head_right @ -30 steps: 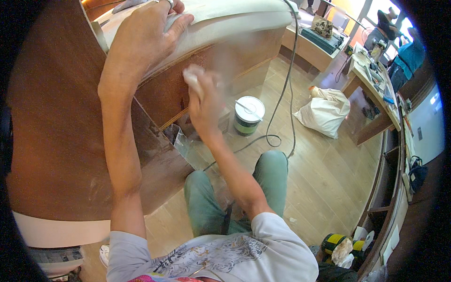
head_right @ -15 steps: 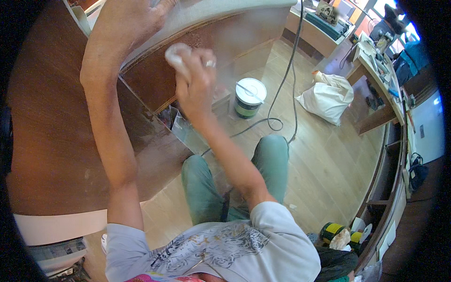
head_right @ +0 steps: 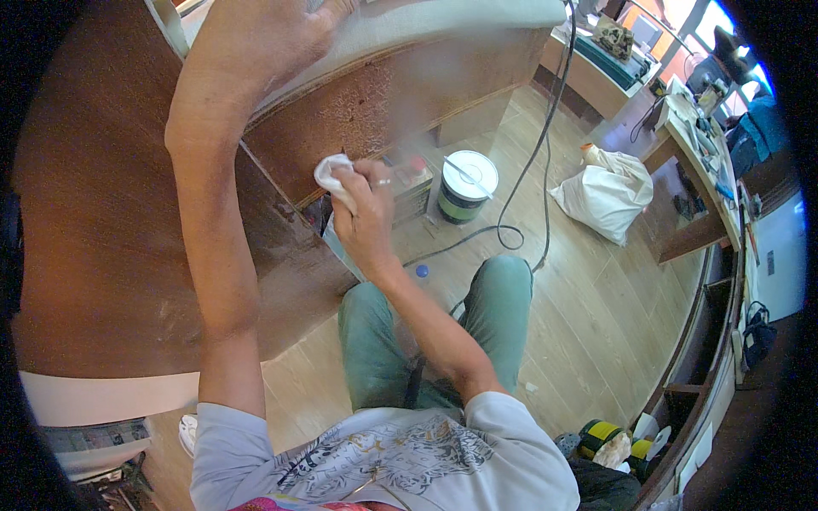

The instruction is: The person sits on the floor and wipes a curved wooden counter with a white cloth. They repeatedly pour liquid from a plastic bottle onto the cloth and continue wiping the surface.

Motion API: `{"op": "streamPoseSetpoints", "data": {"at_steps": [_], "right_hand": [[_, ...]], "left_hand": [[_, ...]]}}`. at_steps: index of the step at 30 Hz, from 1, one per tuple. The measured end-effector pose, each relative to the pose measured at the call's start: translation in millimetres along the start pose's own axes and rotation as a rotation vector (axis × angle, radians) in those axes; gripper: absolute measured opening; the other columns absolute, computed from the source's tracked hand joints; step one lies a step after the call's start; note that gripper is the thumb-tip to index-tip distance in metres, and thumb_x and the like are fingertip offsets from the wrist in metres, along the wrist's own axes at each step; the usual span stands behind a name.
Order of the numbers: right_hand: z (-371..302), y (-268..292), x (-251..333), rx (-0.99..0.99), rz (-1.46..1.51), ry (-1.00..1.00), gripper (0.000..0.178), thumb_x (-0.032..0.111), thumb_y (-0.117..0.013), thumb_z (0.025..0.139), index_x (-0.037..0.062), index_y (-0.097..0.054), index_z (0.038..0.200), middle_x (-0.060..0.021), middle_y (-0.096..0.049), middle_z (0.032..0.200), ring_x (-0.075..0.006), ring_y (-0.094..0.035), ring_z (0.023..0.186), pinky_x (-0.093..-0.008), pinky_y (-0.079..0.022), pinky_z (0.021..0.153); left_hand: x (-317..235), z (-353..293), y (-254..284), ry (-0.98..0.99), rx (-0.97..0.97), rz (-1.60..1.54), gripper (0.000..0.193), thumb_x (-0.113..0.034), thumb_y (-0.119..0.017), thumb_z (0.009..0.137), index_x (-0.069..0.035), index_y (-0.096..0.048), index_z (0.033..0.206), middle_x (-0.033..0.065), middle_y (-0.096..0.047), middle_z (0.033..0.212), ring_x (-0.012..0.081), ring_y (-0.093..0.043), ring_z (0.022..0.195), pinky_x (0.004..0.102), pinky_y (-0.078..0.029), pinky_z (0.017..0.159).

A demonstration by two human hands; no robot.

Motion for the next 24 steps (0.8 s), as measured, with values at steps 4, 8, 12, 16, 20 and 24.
{"op": "streamPoseSetpoints", "data": {"at_steps": [4, 8, 12, 16, 20, 24], "right_hand": [[63.1, -5.3, 53.1, 0.048, -0.126, 0.345, 0.027, -0.005, -0.068, 0.08, 0.0039, -0.068, 0.106, -0.0168, -0.062, 0.1, -0.0321, -0.06, 0.092, -0.0403, -0.047, 0.082], [31.4, -5.7, 25.2, 0.066, -0.102, 0.14, 0.028, -0.006, -0.066, 0.08, 0.0046, -0.069, 0.106, -0.0161, -0.062, 0.1, -0.0331, -0.059, 0.093, -0.0398, -0.047, 0.082], [6.5, -2.7, 15.2, 0.042, -0.049, 0.051, 0.026, -0.004, -0.065, 0.078, 0.0055, -0.072, 0.101, -0.0129, -0.064, 0.103, -0.0342, -0.057, 0.095, -0.0399, -0.046, 0.082], [55.7, -13.8, 51.2, 0.048, -0.099, 0.342, 0.03, 0.001, -0.067, 0.077, 0.0073, -0.071, 0.105, -0.0152, -0.057, 0.098, -0.0323, -0.054, 0.093, -0.0406, -0.045, 0.079], [0.1, -10.4, 18.0, 0.069, -0.087, 0.095, 0.025, 0.0, -0.067, 0.078, 0.0057, -0.071, 0.101, -0.0132, -0.062, 0.099, -0.0329, -0.056, 0.094, -0.0407, -0.046, 0.081], [14.4, -7.8, 35.2, 0.078, -0.066, 0.136, 0.024, -0.005, -0.065, 0.079, 0.0043, -0.071, 0.101, -0.0142, -0.064, 0.103, -0.0339, -0.058, 0.094, -0.0408, -0.047, 0.083]], "left_hand": [[-2.0, -9.0, 4.5, 0.068, 0.011, 0.059, 0.028, -0.022, -0.065, 0.09, 0.007, -0.068, 0.091, 0.0275, -0.068, 0.088, 0.0412, -0.068, 0.086, 0.0441, -0.053, 0.083], [-4.3, -6.8, 6.2, 0.127, 0.101, 0.075, 0.029, -0.022, -0.065, 0.09, 0.006, -0.068, 0.091, 0.0277, -0.068, 0.089, 0.0409, -0.068, 0.086, 0.0443, -0.053, 0.082], [-14.3, -8.2, 8.2, 0.018, 0.028, 0.138, 0.029, -0.022, -0.065, 0.09, 0.006, -0.068, 0.092, 0.0277, -0.068, 0.089, 0.0405, -0.068, 0.086, 0.0446, -0.053, 0.082], [-5.9, -14.8, 4.9, -0.004, 0.0, 0.136, 0.029, -0.022, -0.064, 0.09, 0.007, -0.068, 0.094, 0.0277, -0.068, 0.09, 0.0404, -0.068, 0.087, 0.0443, -0.053, 0.082], [-4.3, -3.1, 6.0, 0.012, 0.032, 0.103, 0.029, -0.022, -0.064, 0.09, 0.007, -0.068, 0.096, 0.0278, -0.069, 0.091, 0.0407, -0.068, 0.088, 0.0438, -0.053, 0.083], [-8.3, -6.4, 8.8, 0.016, 0.024, 0.135, 0.029, -0.021, -0.064, 0.09, 0.006, -0.069, 0.098, 0.0281, -0.069, 0.091, 0.0411, -0.068, 0.089, 0.0434, -0.053, 0.084]]}}
Point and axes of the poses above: each hand's wrist, its own z-axis towards the middle knuckle, its own y-axis out of the back of the hand, x = y × z, the point moved 4 cm from there along z, towards the middle knuckle
